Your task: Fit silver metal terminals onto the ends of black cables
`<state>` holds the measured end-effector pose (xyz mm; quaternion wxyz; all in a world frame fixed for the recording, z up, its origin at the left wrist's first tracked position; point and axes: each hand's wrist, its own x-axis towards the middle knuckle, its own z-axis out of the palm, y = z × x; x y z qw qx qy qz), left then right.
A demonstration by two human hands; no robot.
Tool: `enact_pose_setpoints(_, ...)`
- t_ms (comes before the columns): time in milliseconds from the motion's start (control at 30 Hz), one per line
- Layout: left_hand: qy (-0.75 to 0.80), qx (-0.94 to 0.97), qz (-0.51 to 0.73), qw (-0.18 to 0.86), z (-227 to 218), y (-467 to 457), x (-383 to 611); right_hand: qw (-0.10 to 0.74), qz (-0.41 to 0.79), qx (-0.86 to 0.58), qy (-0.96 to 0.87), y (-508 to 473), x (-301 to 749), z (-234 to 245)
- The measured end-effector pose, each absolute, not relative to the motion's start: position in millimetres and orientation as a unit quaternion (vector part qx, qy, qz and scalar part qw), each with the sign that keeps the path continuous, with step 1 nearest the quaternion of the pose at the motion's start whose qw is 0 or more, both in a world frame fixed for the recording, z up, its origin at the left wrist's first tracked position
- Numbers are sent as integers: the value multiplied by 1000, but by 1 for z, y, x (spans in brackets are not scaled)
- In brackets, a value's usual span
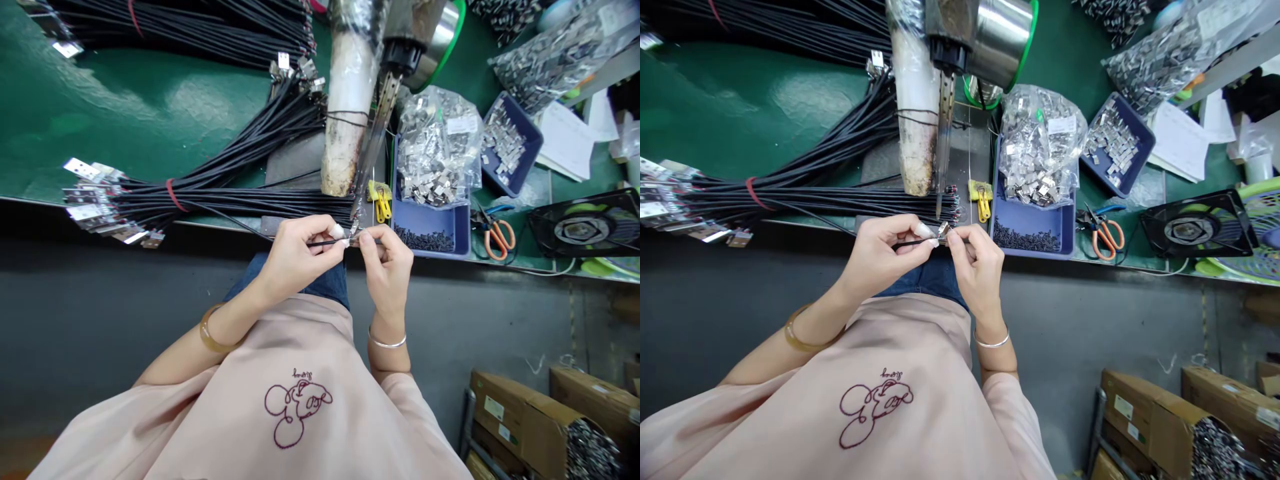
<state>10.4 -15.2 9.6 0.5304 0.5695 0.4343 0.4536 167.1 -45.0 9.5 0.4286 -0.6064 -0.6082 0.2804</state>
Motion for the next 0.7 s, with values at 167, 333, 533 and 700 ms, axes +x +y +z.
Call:
enact_pose_setpoints(167, 431, 583, 452, 520, 10, -16, 10, 433, 295, -604, -601, -46, 166, 10)
enact_pose_setpoints(333, 427, 601, 449, 505, 8, -17, 8, 445, 310, -599, -589, -47, 165, 11)
enact_pose_setpoints(533, 432, 594, 444, 513, 6, -17, 7, 450, 299, -598, -593, -47, 164, 12)
enact_pose_setpoints(700, 424, 586, 452, 522, 6, -18, 7, 443, 304, -598, -594, -47, 164, 13)
